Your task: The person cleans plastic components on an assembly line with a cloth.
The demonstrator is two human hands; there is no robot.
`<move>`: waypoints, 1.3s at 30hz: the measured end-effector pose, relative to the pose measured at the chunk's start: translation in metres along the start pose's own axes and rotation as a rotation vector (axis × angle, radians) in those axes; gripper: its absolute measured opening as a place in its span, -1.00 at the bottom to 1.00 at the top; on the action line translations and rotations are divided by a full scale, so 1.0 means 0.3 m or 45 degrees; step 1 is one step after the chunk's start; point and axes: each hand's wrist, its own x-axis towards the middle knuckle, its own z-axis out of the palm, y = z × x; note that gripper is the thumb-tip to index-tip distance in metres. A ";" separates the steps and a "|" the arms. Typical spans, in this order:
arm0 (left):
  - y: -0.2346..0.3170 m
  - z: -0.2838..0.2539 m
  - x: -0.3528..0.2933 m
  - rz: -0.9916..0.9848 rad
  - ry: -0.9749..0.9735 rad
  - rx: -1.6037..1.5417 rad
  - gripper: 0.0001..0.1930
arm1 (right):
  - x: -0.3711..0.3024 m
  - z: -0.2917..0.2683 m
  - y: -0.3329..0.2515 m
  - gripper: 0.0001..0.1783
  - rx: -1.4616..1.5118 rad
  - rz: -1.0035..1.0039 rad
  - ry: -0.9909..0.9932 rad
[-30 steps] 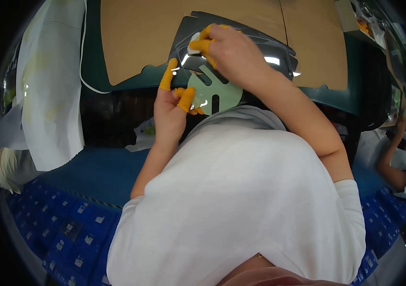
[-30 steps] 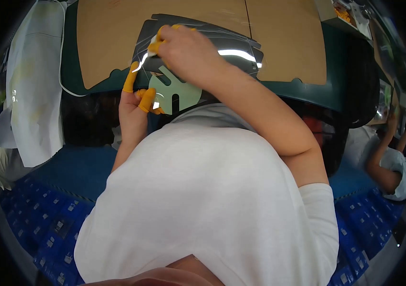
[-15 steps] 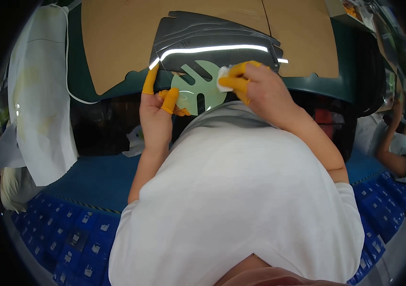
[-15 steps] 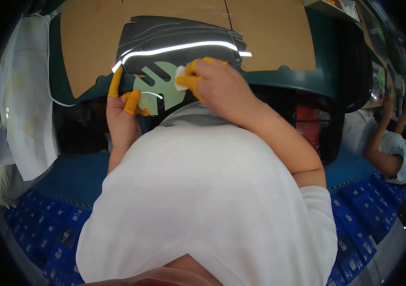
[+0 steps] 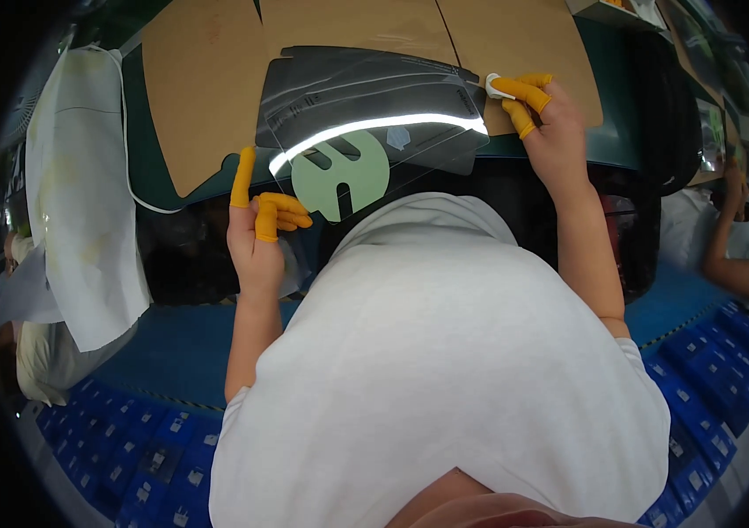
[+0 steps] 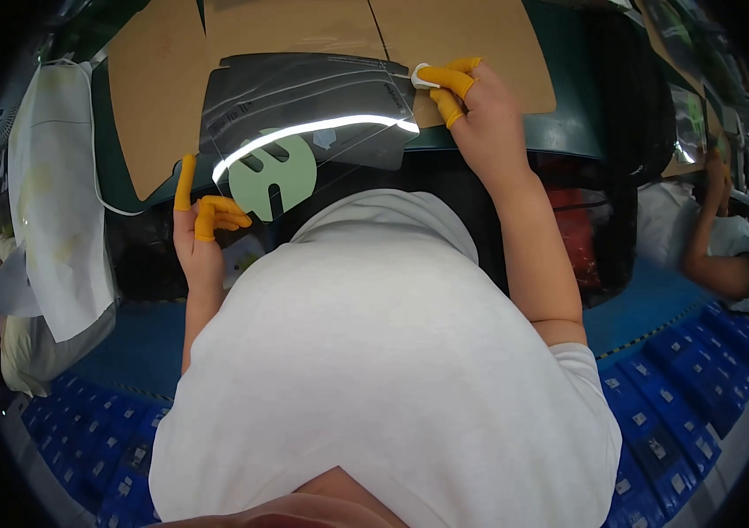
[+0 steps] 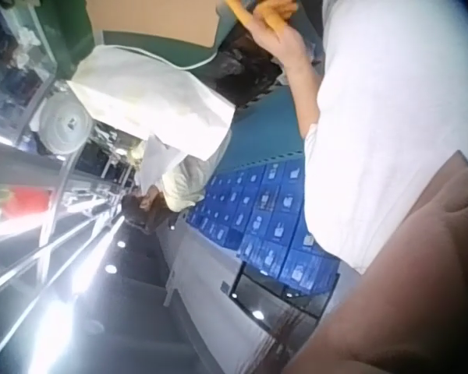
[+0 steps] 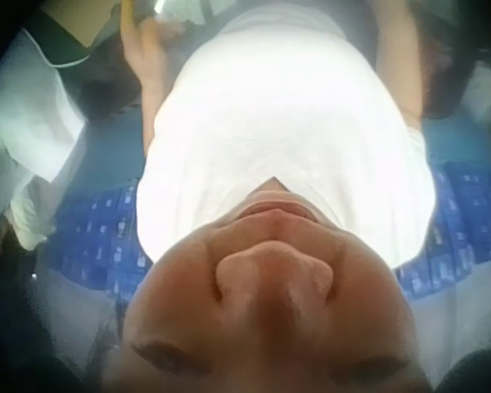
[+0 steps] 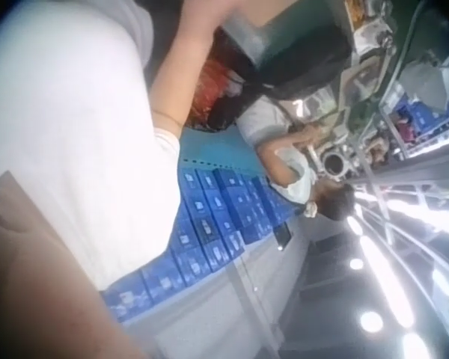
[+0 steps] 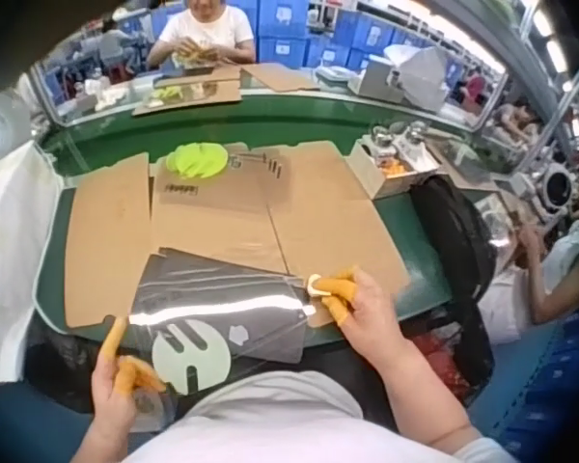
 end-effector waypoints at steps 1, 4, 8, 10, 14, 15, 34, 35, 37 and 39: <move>-0.016 -0.014 -0.001 0.080 0.054 0.211 -0.55 | 0.000 0.014 0.008 -0.76 -0.001 -0.032 -0.012; 0.015 -0.037 0.038 0.634 0.137 1.558 -0.51 | -0.003 0.025 0.004 -0.75 0.004 -0.047 -0.031; 0.057 -0.010 0.082 0.748 -0.237 1.822 -0.55 | -0.007 0.023 0.004 -0.75 -0.039 -0.037 -0.039; 0.072 -0.013 0.114 0.574 -0.362 1.752 -0.59 | -0.004 0.023 0.005 -0.75 -0.039 -0.045 -0.046; 0.195 -0.035 0.170 0.872 -0.386 1.249 -0.70 | 0.009 0.039 0.068 -0.78 0.501 0.226 0.049; 0.184 -0.080 0.177 0.824 -0.359 0.917 -0.73 | 0.012 0.045 0.086 -0.78 0.674 0.269 0.105; 0.016 -0.001 -0.001 -0.573 -0.194 -0.264 -0.70 | 0.064 0.001 -0.037 -0.76 1.004 0.385 0.245; 0.018 -0.002 0.000 -0.576 -0.191 -0.267 -0.70 | 0.067 0.010 -0.059 -0.77 0.847 0.247 0.170; 0.020 -0.001 0.002 -0.578 -0.194 -0.254 -0.73 | 0.083 0.059 -0.089 -0.77 0.805 0.117 0.112; 0.016 0.007 -0.001 -0.583 -0.170 -0.253 -0.73 | 0.095 0.093 -0.146 -0.77 0.544 -0.040 -0.031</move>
